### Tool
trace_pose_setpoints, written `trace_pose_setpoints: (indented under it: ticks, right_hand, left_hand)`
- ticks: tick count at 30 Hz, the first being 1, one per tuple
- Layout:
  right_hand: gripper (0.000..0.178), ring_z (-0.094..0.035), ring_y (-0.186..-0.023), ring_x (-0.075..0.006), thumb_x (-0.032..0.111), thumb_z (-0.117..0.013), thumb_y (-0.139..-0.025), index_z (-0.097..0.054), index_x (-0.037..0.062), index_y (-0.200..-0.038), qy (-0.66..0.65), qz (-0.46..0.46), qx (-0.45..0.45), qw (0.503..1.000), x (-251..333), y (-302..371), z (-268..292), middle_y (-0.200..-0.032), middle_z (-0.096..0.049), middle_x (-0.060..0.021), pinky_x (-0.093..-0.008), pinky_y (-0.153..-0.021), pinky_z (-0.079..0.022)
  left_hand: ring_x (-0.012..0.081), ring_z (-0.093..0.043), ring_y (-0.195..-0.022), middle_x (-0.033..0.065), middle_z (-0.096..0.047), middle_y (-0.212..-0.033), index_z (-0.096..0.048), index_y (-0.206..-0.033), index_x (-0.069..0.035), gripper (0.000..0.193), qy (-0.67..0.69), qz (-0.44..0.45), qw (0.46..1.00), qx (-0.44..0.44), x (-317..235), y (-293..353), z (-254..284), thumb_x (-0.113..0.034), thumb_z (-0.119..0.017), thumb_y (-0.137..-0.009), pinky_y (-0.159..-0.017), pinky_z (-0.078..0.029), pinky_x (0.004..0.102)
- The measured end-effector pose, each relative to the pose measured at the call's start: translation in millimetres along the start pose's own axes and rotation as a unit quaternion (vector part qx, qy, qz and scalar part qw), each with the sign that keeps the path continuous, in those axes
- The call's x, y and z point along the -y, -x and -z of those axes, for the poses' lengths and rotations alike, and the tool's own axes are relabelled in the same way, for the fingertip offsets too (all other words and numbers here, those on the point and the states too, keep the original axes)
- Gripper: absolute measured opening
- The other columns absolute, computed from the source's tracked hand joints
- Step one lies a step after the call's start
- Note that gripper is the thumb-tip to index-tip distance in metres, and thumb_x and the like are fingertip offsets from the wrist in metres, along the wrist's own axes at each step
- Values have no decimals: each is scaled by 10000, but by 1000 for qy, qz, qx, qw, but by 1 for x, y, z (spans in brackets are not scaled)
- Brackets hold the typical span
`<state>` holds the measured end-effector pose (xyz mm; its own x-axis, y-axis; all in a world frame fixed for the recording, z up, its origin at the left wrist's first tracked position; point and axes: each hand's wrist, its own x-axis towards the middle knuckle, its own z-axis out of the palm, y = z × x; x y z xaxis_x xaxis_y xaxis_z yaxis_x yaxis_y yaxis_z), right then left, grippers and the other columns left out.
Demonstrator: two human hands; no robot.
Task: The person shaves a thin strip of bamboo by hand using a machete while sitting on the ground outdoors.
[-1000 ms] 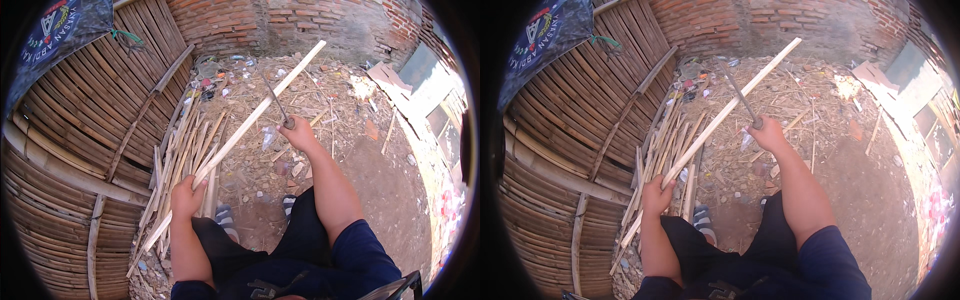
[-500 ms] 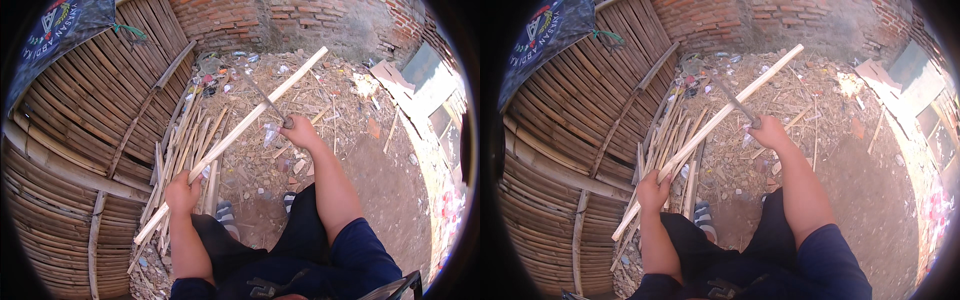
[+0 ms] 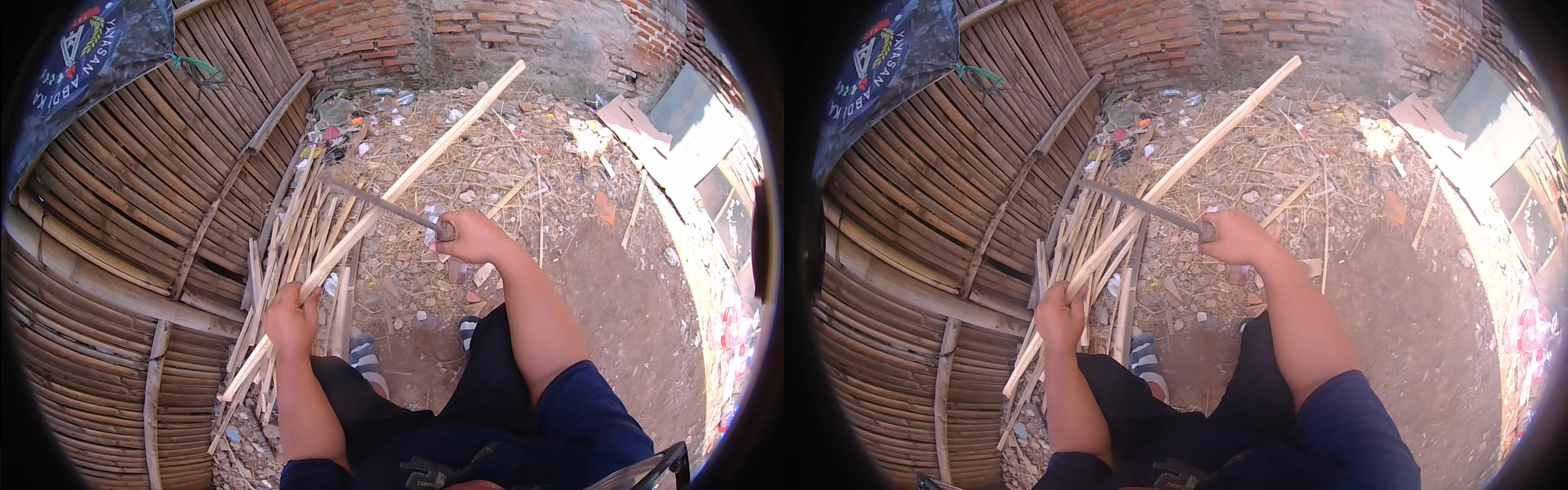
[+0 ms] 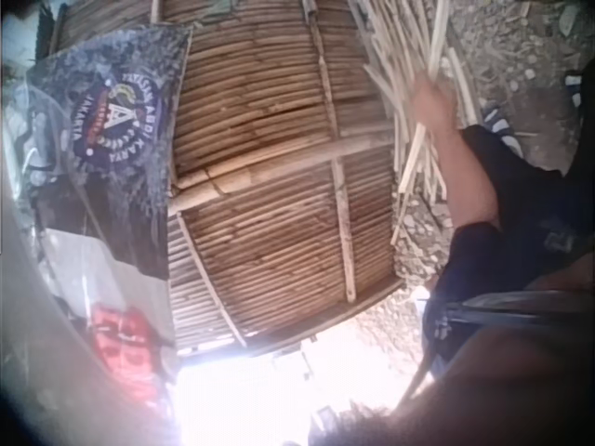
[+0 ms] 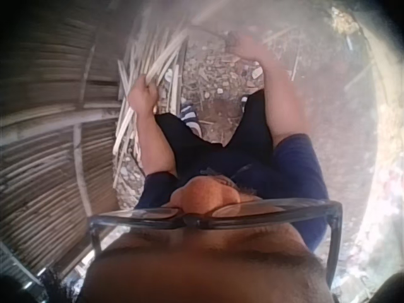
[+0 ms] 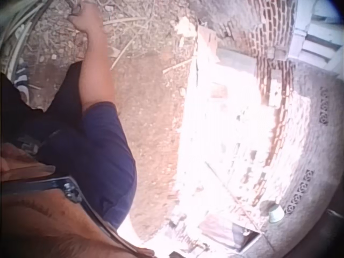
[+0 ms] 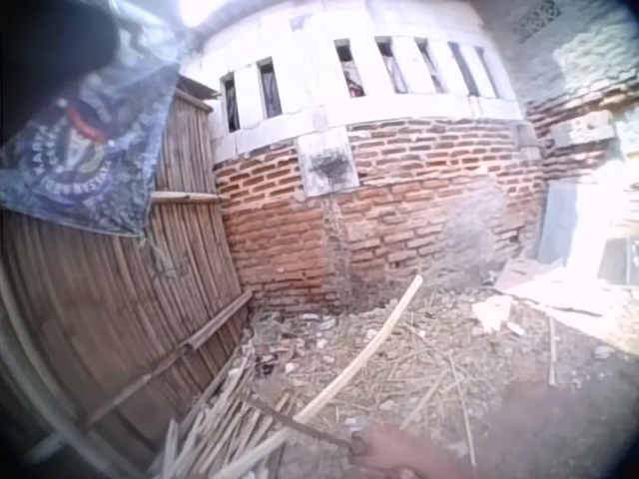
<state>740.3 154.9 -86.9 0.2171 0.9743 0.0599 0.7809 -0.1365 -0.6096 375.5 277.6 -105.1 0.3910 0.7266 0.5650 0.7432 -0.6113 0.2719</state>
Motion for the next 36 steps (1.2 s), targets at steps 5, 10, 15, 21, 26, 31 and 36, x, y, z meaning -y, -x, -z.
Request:
trace_pose_setpoints:
  ticks: [5,10,15,21,26,31,36]
  right_hand:
    - [476,-730,-878,-361,392,-855,-846,-720,6,-1089,-104,-150,-159,970,-34,-6,7,-895,-741,-202,-449,-813,-555]
    - [491,-726,-989,-412,387,-832,-848,-728,23,-1160,-83,-85,-109,987,-18,1,-4,-1010,-742,-250,-484,-872,-565]
    - [420,-725,-903,-414,391,-826,-856,-731,62,-1100,4,15,-11,1000,8,3,-25,-897,-731,-221,-491,-809,-563]
    - [414,-723,-885,-420,401,-825,-858,-735,60,-1075,18,-7,-50,999,10,3,-10,-884,-731,-219,-499,-790,-560]
    - [481,-731,-894,-401,427,-827,-865,-743,34,-1129,-39,-117,-158,980,-24,-2,1,-881,-738,-222,-480,-816,-567]
    - [460,-725,-965,-408,385,-819,-859,-736,36,-1146,-43,-54,-88,994,-12,4,-9,-982,-743,-235,-498,-861,-567]
    - [471,-714,-1022,-424,366,-815,-841,-728,44,-1174,51,19,72,996,26,4,-27,-1040,-750,-219,-514,-899,-571]
  left_hand:
    - [445,-688,-821,198,-714,-919,-706,-978,-31,262,16,24,999,-16,0,-2,0,-249,-817,-886,-704,-541,500]
    - [448,-679,-823,199,-704,-914,-702,-981,-22,262,30,10,999,-28,-3,-4,-2,-239,-819,-890,-702,-535,497]
    - [437,-683,-809,176,-721,-927,-720,-1016,-44,255,1,5,1000,-13,0,-3,-7,-257,-807,-906,-686,-537,505]
    - [419,-695,-861,172,-731,-953,-742,-1046,-46,176,52,8,999,-2,-1,-1,-2,-188,-744,-943,-729,-540,498]
    - [416,-699,-880,179,-732,-966,-750,-1068,-44,189,66,15,997,32,1,-3,-7,-190,-716,-954,-757,-543,490]
    - [418,-700,-872,187,-732,-960,-749,-1056,-29,209,92,35,993,58,-3,-2,-10,-211,-698,-965,-767,-544,486]
    - [397,-706,-857,179,-730,-921,-745,-1040,-13,258,85,50,992,78,-3,-1,-11,-260,-708,-974,-764,-541,478]
